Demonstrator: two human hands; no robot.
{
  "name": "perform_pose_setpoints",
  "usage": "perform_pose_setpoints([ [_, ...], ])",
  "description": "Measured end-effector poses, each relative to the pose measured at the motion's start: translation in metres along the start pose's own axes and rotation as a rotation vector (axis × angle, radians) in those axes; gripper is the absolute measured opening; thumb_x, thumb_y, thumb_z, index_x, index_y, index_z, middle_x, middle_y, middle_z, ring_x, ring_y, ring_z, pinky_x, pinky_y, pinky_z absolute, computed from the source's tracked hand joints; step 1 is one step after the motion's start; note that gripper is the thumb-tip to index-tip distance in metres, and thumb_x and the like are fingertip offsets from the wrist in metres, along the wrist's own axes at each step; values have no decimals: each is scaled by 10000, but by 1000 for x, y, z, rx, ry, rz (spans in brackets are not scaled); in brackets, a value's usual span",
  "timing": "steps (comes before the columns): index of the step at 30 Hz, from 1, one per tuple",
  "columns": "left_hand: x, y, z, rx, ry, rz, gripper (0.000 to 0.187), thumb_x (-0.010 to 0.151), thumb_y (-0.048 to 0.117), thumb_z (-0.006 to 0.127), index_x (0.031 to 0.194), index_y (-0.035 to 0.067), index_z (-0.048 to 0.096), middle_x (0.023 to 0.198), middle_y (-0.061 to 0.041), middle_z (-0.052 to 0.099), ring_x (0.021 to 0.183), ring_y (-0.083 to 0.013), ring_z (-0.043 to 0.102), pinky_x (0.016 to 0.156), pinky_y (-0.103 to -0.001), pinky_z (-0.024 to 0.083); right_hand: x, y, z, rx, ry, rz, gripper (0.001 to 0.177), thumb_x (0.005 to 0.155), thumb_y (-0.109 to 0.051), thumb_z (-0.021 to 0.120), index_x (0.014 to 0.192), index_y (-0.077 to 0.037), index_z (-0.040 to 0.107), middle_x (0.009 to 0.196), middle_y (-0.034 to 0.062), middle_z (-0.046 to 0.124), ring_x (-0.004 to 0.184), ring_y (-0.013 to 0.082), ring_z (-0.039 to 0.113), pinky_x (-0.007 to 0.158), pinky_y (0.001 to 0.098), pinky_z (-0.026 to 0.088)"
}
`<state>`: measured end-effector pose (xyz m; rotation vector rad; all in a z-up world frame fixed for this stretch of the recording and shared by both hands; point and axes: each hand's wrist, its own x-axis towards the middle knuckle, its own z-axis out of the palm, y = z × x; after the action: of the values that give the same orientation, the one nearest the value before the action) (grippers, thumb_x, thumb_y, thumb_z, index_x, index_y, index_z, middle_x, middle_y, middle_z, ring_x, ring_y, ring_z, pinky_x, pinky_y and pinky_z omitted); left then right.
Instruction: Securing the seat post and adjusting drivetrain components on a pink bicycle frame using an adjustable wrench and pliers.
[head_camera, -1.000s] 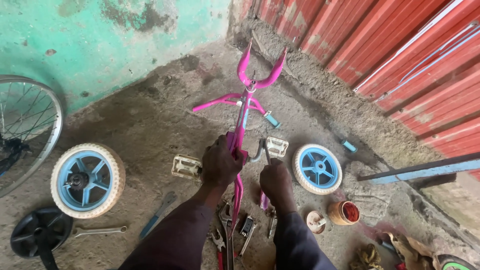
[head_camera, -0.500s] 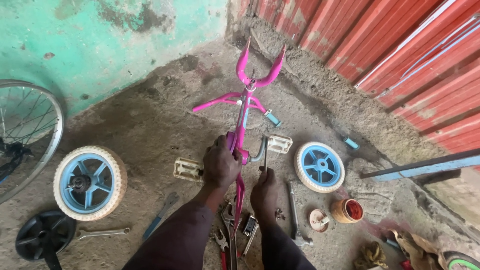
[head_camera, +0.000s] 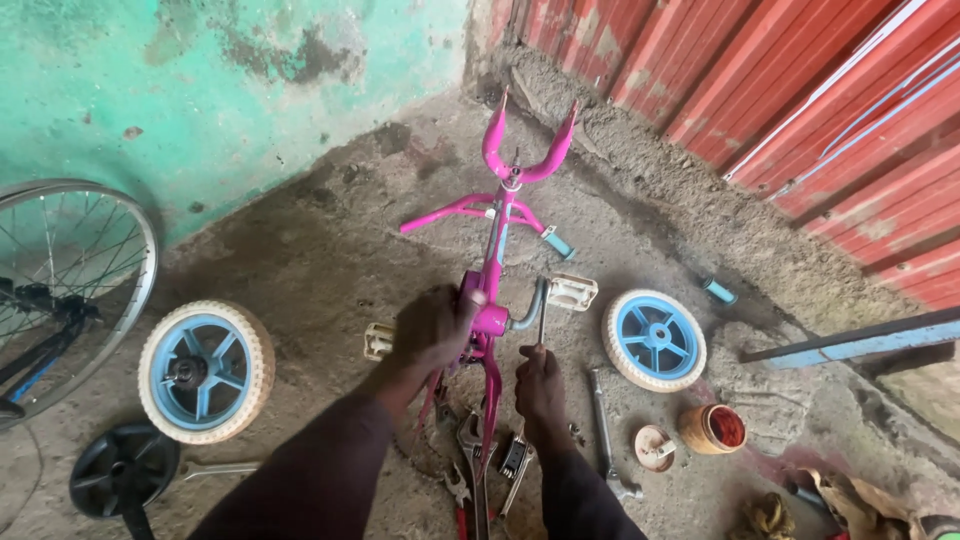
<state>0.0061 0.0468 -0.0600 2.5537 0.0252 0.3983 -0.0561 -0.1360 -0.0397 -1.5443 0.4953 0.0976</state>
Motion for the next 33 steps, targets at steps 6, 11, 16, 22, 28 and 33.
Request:
perform_pose_setpoints([
  [6, 0, -4, -35, 275, -286, 455, 286, 983, 409, 497, 1221, 254, 462, 884, -266, 612, 668, -507, 701, 618, -587, 588, 9, 10, 2, -43, 17, -27, 548, 1105, -423, 346, 1112, 41, 636, 632, 65, 469, 410, 129, 433, 333, 242, 320],
  [11, 8, 18, -58, 49, -513, -133, 659, 891, 737, 461, 1039, 116, 620, 908, -182, 759, 920, -386, 768, 805, -511, 610, 31, 26, -12, -285, -4, -77, 566, 1103, -496, 369, 1132, 25, 588, 731, 155, 621, 464, 235, 608, 443, 354, 485],
  [16, 13, 33, -74, 39, -571, -175, 653, 859, 706, 492, 1068, 111, 659, 991, -183, 768, 1000, -379, 756, 861, -510, 602, 28, -95, -35, -1008, 116, -507, 553, 1057, -341, 339, 1411, 83, 329, 927, 251, 624, 728, 344, 665, 682, 507, 571],
  [22, 16, 49, -97, 88, -677, -160, 499, 944, 555, 527, 1238, 185, 687, 985, -115, 767, 843, -341, 751, 797, -476, 599, -89, -291, -84, -761, 438, -1282, 132, 1217, -31, 440, 1245, 97, 436, 1118, 272, 509, 939, 348, 489, 786, 486, 442],
  [28, 20, 31, -70, 42, -693, -187, 544, 932, 571, 482, 1087, 113, 732, 928, -137, 776, 875, -332, 755, 807, -469, 608, -16, -119, -17, -787, 537, -990, 564, 1200, -223, 392, 1633, -89, 56, 1678, 302, 242, 1571, 498, 340, 1343, 606, 319],
  [33, 42, 35, -62, -159, -596, -224, 523, 874, 550, 566, 991, 78, 757, 958, -184, 775, 1013, -360, 752, 866, -482, 611, 31, -2, 9, -611, 358, -532, 858, 1013, -585, 373, 1634, -89, 50, 1639, 290, 148, 1431, 534, 317, 1132, 656, 310],
])
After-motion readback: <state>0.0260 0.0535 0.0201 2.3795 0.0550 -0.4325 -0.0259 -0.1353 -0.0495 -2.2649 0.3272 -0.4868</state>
